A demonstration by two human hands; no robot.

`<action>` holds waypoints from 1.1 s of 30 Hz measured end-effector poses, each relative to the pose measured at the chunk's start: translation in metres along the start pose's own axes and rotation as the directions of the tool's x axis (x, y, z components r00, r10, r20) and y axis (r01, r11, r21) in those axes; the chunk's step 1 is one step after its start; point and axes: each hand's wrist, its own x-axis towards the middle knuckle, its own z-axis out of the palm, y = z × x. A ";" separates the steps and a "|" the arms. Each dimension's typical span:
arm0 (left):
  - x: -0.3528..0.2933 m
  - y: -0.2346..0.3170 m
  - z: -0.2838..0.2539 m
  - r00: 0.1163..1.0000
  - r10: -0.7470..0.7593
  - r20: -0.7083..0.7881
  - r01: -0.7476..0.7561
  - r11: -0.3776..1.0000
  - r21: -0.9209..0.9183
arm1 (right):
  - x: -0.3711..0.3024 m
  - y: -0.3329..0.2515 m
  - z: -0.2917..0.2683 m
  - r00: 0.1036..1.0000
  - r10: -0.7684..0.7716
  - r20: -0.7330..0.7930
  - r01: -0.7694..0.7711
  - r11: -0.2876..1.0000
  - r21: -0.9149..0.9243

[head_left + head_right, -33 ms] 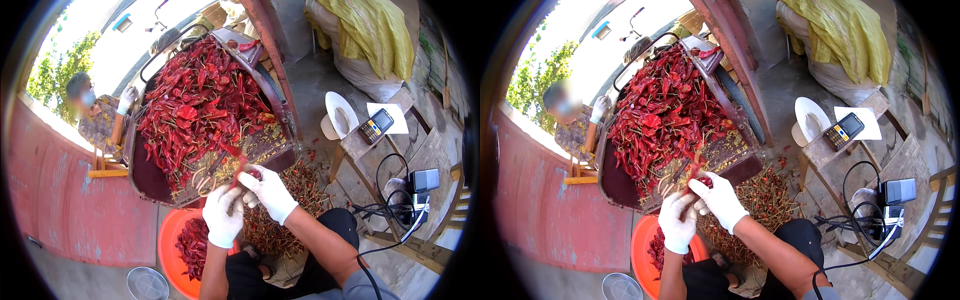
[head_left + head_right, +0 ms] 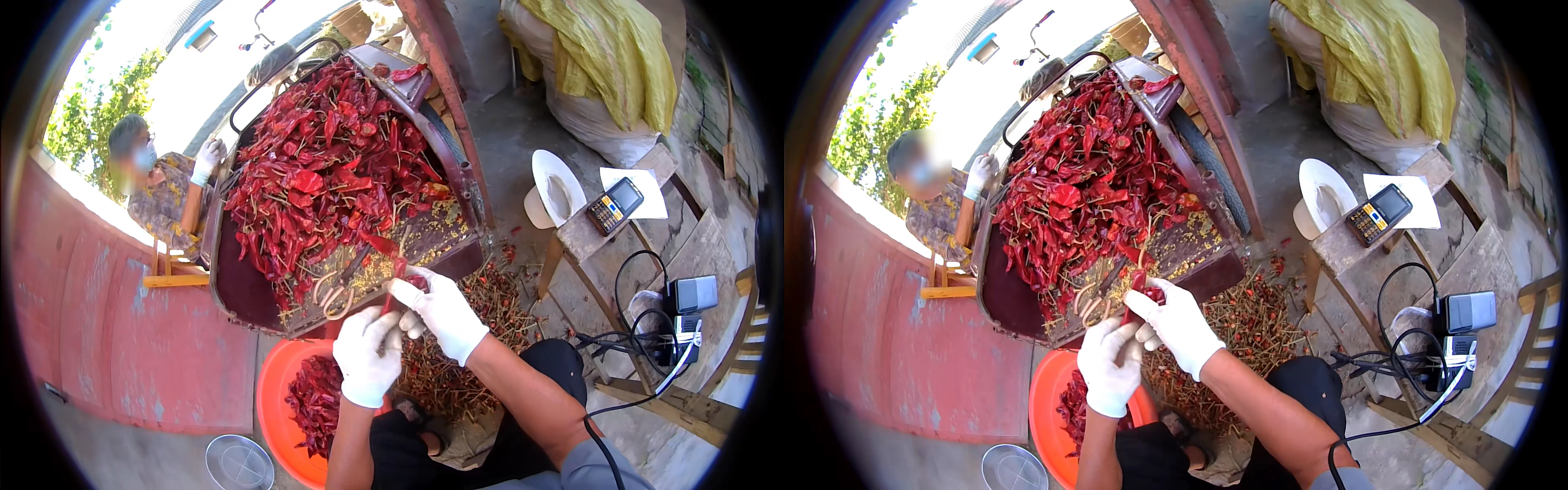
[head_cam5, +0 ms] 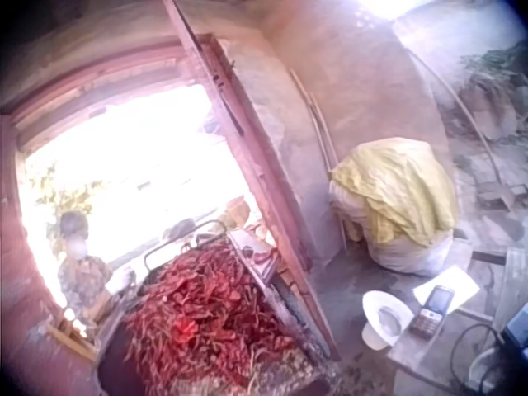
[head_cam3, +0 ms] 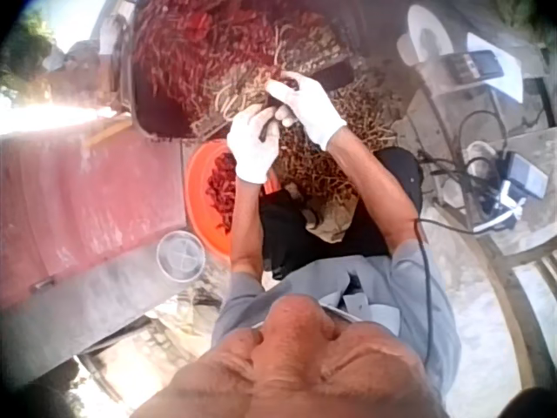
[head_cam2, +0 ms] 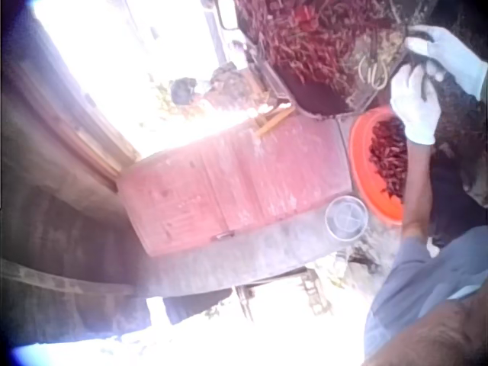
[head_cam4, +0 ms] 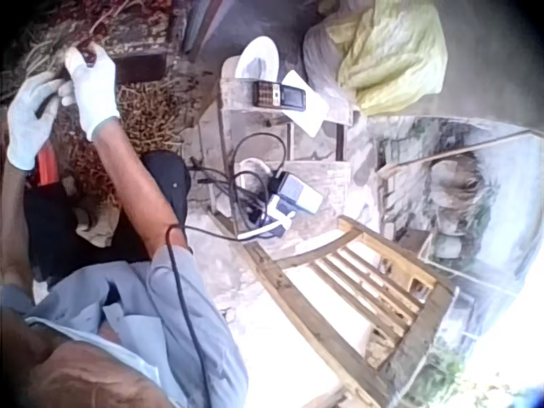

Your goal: The person using scissors to cut the stems off of red chili peppers and placing the processed peppers into a red basin.

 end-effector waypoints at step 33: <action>-0.022 -0.028 -0.022 0.619 -0.453 0.641 0.553 -0.328 -0.766 | -0.009 0.020 0.006 0.846 -0.143 0.514 0.512 0.489 -0.706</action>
